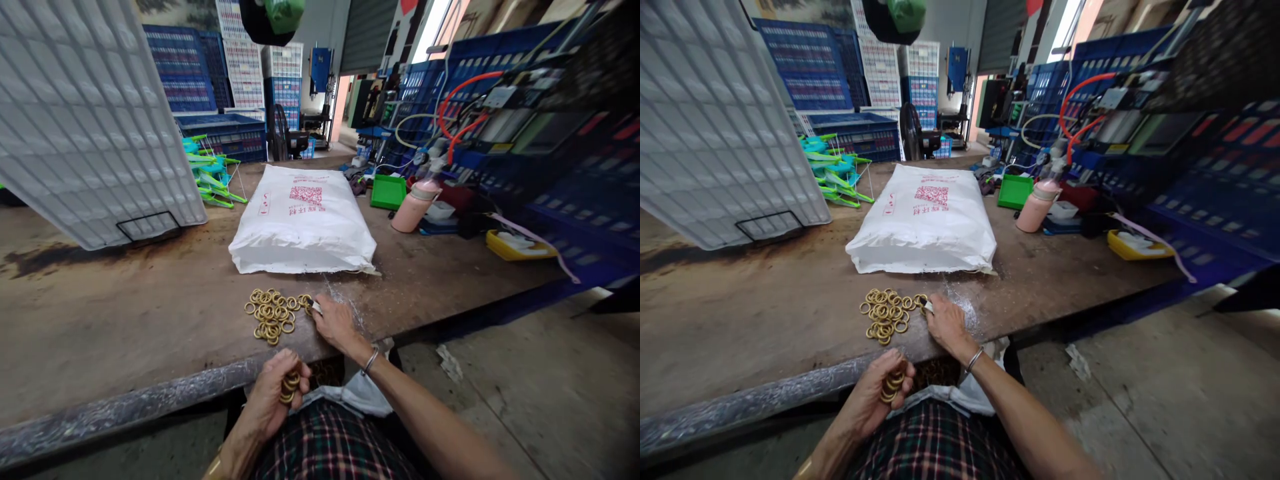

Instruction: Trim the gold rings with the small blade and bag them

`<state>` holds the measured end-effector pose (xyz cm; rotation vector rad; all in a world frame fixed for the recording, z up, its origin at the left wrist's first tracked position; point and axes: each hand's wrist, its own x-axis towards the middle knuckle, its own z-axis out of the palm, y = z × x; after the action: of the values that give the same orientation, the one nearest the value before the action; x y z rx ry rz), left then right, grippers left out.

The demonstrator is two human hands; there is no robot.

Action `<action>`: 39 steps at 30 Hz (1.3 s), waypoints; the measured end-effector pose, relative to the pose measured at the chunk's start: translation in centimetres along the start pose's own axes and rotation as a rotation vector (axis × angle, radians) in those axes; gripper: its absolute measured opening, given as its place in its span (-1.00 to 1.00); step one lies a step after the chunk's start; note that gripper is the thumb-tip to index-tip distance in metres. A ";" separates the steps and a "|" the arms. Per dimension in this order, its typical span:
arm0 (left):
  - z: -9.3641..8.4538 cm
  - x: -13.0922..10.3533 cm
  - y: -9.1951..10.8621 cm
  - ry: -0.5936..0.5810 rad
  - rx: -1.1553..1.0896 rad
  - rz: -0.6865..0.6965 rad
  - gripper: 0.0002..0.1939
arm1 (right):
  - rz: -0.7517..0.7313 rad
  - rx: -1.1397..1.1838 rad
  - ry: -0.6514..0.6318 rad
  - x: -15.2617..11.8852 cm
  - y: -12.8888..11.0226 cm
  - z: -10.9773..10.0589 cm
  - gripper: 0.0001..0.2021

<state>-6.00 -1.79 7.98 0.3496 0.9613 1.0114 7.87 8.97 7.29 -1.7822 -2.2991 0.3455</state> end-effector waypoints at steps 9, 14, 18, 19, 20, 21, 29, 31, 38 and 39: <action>0.0 0.5 1.1 -0.013 -0.130 -0.053 -0.73 | -0.004 0.393 -0.038 0.6 0.4 0.0 -0.91; 0.4 1.5 1.8 0.048 -0.012 0.109 -0.69 | 0.162 0.949 -0.228 0.6 0.1 0.3 -0.95; 0.3 2.1 2.1 0.228 0.267 0.335 -0.71 | 0.312 1.260 -0.490 -0.1 -0.8 -0.1 -0.86; 0.3 2.2 2.2 0.256 0.345 0.389 -0.73 | 0.316 1.307 -0.541 -0.3 -1.0 -0.3 -0.85; 0.2 2.3 2.2 0.273 0.414 0.446 -0.76 | 0.315 1.345 -0.584 -0.4 -1.1 -0.4 -0.84; 0.2 2.3 2.3 0.279 0.471 0.505 -0.79 | 0.310 1.378 -0.621 -0.5 -1.2 -0.5 -0.84; 0.2 2.4 2.5 0.201 0.584 0.603 -0.87 | 0.319 1.479 -0.721 -0.9 -2.0 -0.9 -0.79; 0.1 2.4 2.4 0.200 0.595 0.582 -0.87 | 0.313 1.444 -0.703 -1.0 -2.3 -0.8 -0.81; -0.4 2.9 2.2 0.231 0.547 0.547 -0.83 | 0.022 0.981 -0.230 -1.4 -2.7 -0.7 -0.79; -0.4 2.9 2.2 0.236 0.534 0.531 -0.82 | -0.030 0.939 -0.194 -1.5 -2.7 -0.7 -0.81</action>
<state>-6.97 1.72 7.70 0.9849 1.3935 1.2825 6.01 6.95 8.79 -1.2415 -1.7504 1.3607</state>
